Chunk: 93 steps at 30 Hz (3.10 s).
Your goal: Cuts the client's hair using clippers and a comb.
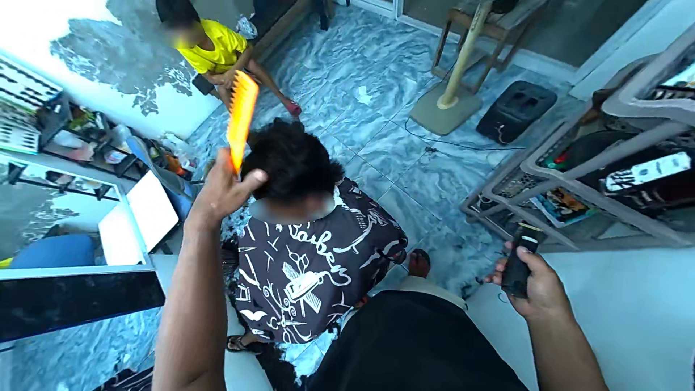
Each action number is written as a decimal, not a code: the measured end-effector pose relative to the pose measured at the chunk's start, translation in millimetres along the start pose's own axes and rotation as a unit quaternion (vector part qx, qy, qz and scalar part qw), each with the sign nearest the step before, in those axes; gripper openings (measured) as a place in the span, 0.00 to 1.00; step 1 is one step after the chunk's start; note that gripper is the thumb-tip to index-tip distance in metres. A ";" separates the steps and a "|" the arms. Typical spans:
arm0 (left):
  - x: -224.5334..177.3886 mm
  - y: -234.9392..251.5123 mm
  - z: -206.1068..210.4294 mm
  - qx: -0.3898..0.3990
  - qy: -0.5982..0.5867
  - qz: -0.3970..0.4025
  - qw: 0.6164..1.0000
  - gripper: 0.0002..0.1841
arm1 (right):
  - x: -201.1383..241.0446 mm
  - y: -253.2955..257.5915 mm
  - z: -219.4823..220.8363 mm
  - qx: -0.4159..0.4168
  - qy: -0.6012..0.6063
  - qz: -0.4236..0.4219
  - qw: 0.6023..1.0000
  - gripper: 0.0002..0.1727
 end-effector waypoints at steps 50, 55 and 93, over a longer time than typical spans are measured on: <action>-33.7 18.2 41.5 0.122 0.104 -0.060 0.985 0.60 | 71.9 -81.9 245.4 0.193 -0.006 -0.152 0.969 0.29; -33.9 23.6 44.7 0.127 0.105 -0.058 0.985 0.60 | 69.0 -128.9 363.7 0.197 -0.228 -0.307 0.903 0.29; -34.8 28.2 45.8 0.132 0.128 -0.058 0.981 0.65 | 65.4 -125.8 408.1 0.175 -0.241 -0.268 0.916 0.27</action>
Point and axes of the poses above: each hand's wrist, its own y-axis towards the middle knuckle, its own z-axis out of the palm, x = y × z, the point moved 9 cm from there along y, towards the middle knuckle, and after that the axes turned 14 degrees about -y, right-handed, at the moved point
